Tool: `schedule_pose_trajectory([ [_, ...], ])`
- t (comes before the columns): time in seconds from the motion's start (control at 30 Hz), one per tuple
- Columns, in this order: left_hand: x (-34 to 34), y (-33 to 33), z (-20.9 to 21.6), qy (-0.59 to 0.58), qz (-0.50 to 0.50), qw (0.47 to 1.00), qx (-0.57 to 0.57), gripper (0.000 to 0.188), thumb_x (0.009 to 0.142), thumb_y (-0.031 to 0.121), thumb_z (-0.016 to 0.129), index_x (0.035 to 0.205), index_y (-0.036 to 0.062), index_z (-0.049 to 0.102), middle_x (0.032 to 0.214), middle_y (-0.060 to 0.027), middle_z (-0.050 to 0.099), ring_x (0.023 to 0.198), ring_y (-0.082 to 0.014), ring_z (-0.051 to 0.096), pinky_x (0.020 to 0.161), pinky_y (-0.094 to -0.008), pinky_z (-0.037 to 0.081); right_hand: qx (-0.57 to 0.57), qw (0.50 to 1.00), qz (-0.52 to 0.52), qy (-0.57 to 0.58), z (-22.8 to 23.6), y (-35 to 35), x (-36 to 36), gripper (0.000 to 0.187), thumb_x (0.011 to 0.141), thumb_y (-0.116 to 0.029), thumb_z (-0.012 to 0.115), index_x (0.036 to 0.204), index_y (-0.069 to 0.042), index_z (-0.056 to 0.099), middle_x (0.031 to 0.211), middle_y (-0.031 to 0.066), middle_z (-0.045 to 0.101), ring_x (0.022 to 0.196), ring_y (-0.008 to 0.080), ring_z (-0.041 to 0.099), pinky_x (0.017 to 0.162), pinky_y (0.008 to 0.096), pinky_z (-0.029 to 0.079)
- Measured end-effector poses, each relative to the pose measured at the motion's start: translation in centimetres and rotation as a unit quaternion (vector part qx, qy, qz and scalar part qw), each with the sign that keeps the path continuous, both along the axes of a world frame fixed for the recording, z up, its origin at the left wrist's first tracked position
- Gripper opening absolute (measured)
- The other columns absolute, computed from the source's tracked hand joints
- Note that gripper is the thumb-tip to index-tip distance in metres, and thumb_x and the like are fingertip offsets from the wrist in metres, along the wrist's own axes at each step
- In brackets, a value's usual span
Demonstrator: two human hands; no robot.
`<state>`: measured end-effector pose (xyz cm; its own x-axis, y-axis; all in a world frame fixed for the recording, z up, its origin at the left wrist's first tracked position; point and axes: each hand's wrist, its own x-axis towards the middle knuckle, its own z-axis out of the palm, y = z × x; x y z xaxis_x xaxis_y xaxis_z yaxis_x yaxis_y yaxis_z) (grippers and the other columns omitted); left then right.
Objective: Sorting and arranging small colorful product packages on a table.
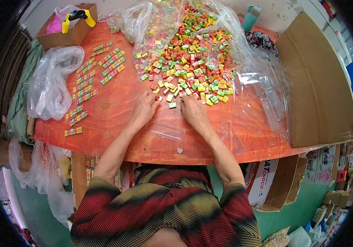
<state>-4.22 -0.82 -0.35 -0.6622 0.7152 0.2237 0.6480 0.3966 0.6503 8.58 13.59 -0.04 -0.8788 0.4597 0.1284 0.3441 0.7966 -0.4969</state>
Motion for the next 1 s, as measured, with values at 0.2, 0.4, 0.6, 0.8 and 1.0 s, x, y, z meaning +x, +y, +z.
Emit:
schedule_pose_trajectory([
  [0.2, -0.3, 0.5, -0.6, 0.02, -0.014, 0.999, 0.04, 0.01, 0.078, 0.01, 0.06, 0.085, 0.0017, 0.059, 0.084, -0.0135, 0.052, 0.079, -0.0302, 0.055, 0.067, -0.0384, 0.044, 0.09, 0.995, -0.006, 0.05, 0.7, -2.1, -2.0, 0.015, 0.078, -0.018, 0.059, 0.082, -0.004, 0.058, 0.077, 0.014, 0.054, 0.066, 0.0321, 0.057, 0.056, 0.0409, 0.046],
  [0.4, -1.0, 0.6, -0.3, 0.025, -0.016, 0.999, 0.023, 0.009, 0.074, 0.009, 0.061, 0.079, 0.0035, 0.057, 0.084, -0.0118, 0.055, 0.082, -0.0308, 0.055, 0.069, -0.0411, 0.044, 0.11, 0.99, 0.009, 0.09, -0.8, -3.7, -3.9, 0.011, 0.078, -0.014, 0.057, 0.077, -0.003, 0.055, 0.078, 0.0127, 0.055, 0.07, 0.0309, 0.057, 0.059, 0.0401, 0.047],
  [0.6, -1.3, 0.0, 0.1, -0.018, -0.063, 0.998, 0.023, 0.011, 0.076, 0.008, 0.06, 0.085, 0.0007, 0.059, 0.084, -0.0129, 0.056, 0.078, -0.0298, 0.057, 0.067, -0.0369, 0.045, 0.054, 0.99, 0.056, 0.115, -0.1, -2.3, -2.1, 0.008, 0.078, -0.009, 0.054, 0.085, -0.006, 0.059, 0.084, 0.0106, 0.057, 0.075, 0.0292, 0.058, 0.062, 0.0386, 0.047],
  [0.8, -2.1, 1.0, 0.0, 0.013, -0.047, 0.999, 0.013, 0.014, 0.077, 0.011, 0.06, 0.086, 0.0002, 0.059, 0.092, -0.0155, 0.055, 0.084, -0.0319, 0.056, 0.072, -0.0389, 0.045, 0.044, 0.993, 0.002, 0.107, 1.1, -2.7, -0.6, 0.017, 0.08, -0.017, 0.057, 0.09, -0.003, 0.057, 0.082, 0.0165, 0.054, 0.072, 0.0331, 0.058, 0.058, 0.0412, 0.047],
  [1.0, -2.0, 0.9, -0.9, 0.05, -0.044, 0.998, -0.011, 0.016, 0.077, 0.012, 0.06, 0.089, 0.0016, 0.06, 0.093, -0.0155, 0.054, 0.083, -0.0324, 0.055, 0.073, -0.0394, 0.044, 0.084, 0.995, 0.008, 0.056, -0.4, -3.6, -1.0, 0.014, 0.079, -0.015, 0.055, 0.086, -0.002, 0.052, 0.08, 0.0177, 0.053, 0.072, 0.0343, 0.058, 0.058, 0.0426, 0.048],
])
